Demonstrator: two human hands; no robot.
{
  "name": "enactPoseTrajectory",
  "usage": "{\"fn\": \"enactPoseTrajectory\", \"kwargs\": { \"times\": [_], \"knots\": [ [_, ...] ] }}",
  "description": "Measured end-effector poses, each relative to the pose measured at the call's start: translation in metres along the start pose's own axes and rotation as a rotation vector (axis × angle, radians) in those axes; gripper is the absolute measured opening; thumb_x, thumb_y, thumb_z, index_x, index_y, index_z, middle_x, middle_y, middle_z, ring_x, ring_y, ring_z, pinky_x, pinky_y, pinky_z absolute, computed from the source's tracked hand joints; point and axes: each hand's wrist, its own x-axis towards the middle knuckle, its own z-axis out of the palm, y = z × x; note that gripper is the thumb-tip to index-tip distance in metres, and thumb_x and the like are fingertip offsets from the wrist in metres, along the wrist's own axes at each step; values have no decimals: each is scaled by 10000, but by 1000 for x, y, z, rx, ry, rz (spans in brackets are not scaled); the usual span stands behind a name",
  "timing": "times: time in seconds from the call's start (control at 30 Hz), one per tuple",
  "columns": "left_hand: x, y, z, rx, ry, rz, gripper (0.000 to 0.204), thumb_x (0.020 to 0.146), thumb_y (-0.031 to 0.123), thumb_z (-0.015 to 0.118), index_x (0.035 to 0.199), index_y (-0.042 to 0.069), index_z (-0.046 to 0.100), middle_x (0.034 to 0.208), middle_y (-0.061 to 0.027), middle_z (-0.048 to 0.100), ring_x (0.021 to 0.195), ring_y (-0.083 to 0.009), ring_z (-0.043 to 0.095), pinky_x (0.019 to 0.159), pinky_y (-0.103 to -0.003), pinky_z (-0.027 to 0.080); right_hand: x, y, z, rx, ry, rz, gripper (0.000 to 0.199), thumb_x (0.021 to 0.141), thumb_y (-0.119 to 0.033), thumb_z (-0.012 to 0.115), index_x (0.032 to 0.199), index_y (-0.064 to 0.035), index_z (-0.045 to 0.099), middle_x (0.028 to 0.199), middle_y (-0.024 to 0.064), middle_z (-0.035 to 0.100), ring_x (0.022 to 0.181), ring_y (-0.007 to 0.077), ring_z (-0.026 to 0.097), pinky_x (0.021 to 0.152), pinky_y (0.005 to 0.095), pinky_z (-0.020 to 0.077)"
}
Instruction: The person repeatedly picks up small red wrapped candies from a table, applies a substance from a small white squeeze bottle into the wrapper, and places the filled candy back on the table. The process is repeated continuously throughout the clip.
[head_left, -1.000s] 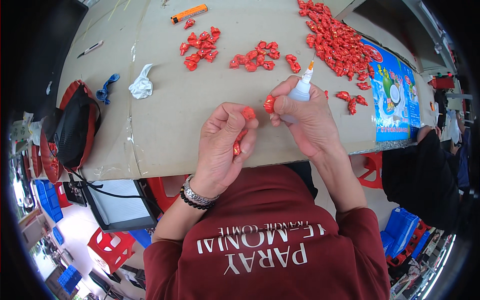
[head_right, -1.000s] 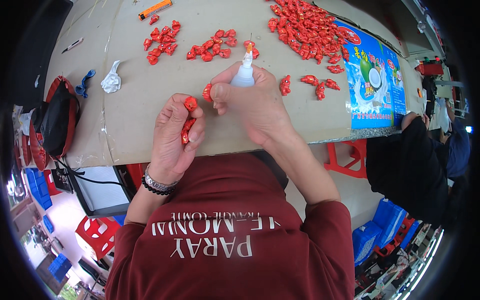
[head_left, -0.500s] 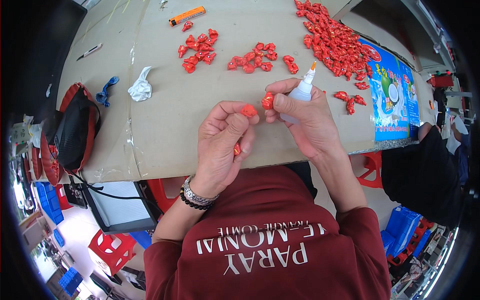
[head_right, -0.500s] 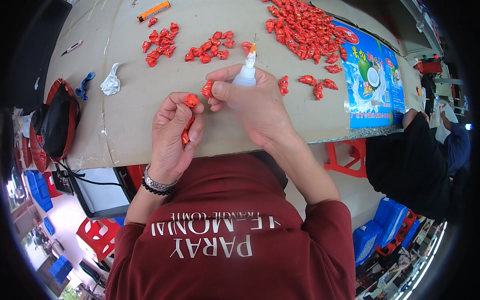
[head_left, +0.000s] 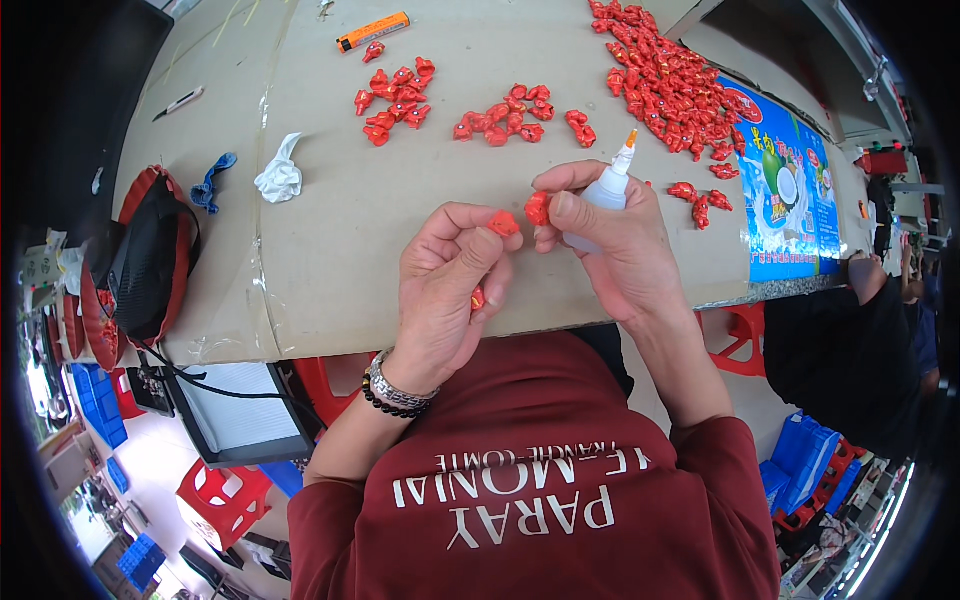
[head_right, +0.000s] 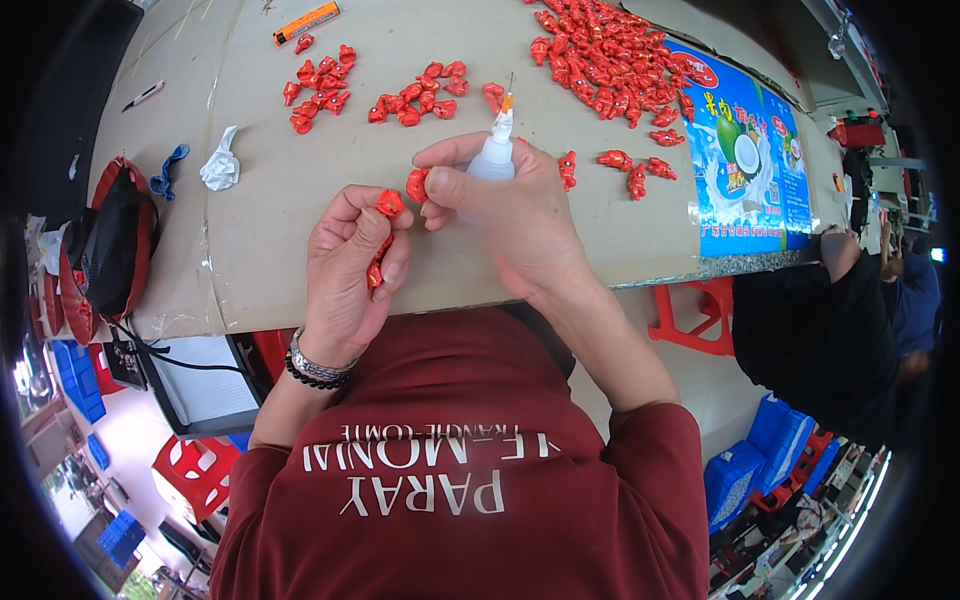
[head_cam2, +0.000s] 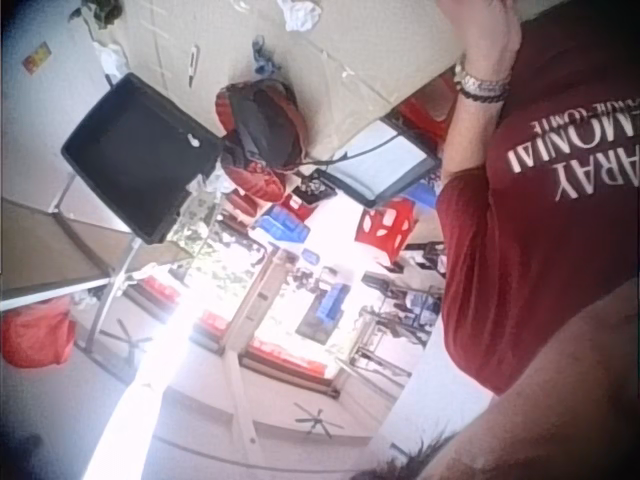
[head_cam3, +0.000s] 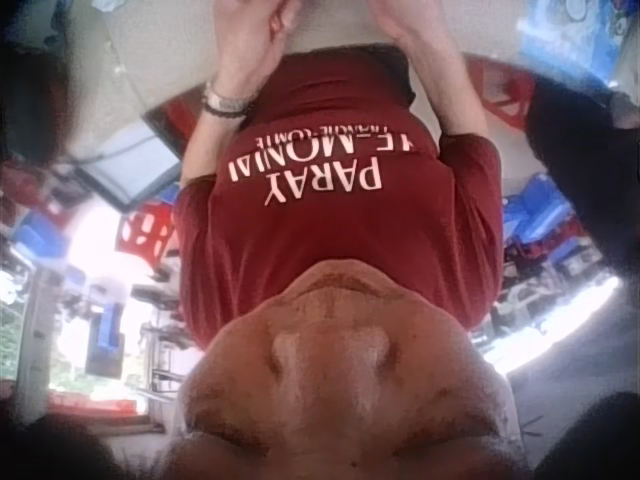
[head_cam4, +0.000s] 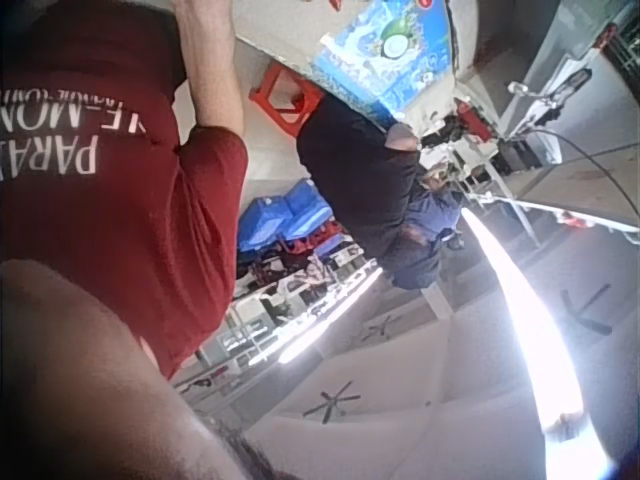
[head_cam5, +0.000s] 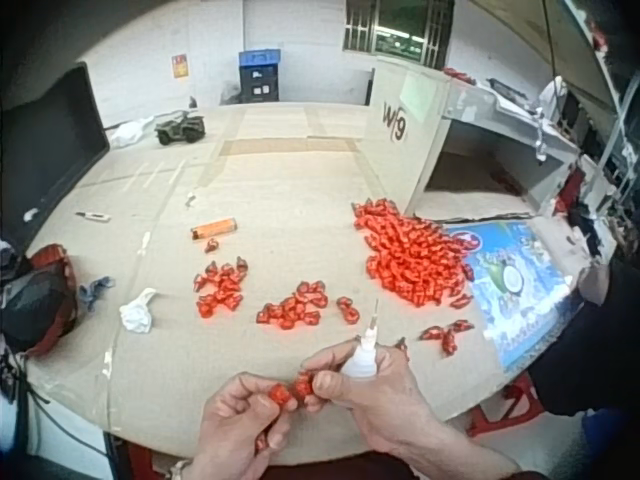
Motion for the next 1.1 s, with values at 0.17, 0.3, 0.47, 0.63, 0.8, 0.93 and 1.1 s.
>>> {"fn": "enactPoseTrajectory", "kwargs": {
  "times": [0.17,0.3,0.47,0.63,0.8,0.93,1.1],
  "knots": [
    [0,-1,-2,58,-3,43,173,914,152,604,1019,24,555,909,-83,647,511,-36,449,404,-173,288,-4,7,0,-236,17,-334,110,761,34,695,855,29,637,850,109,617,688,164,614,613,286,524],
    [-1,-1,0,95,-4,51,154,914,131,600,1010,21,555,908,-88,651,511,-32,443,409,-170,290,-4,11,1,-269,-4,-451,144,718,81,702,829,3,656,823,53,628,713,104,596,632,229,485],
    [-2,-1,2,107,-2,60,143,907,118,608,995,19,554,882,-86,661,514,-30,438,414,-167,292,-4,16,0,-397,-23,-531,148,717,97,705,824,10,647,874,95,609,760,130,591,674,257,499],
    [-2,-3,0,111,-23,84,137,903,115,614,977,17,553,876,-82,665,518,-29,438,416,-167,296,-5,18,0,-395,-30,-528,169,703,98,716,822,-6,656,878,78,603,795,126,571,712,257,466],
    [-3,-3,2,129,1,106,130,901,113,618,954,9,561,824,-66,659,519,-27,436,424,-170,303,-2,24,-1,-394,-11,-608,189,665,95,728,801,-26,674,819,45,609,737,118,579,627,242,465],
    [-4,-6,0,267,2,220,119,896,105,624,931,3,573,770,-47,646,522,-23,435,433,-174,310,-5,26,0,-486,3,-673,193,654,74,752,798,-31,676,818,53,610,739,125,574,633,249,456],
    [-3,-5,1,191,11,186,109,883,85,635,923,0,579,743,-36,634,520,-19,441,437,-173,316,0,35,-3,-408,-5,-678,203,642,54,774,797,-33,677,824,56,611,757,131,567,653,254,454]
  ]
}}
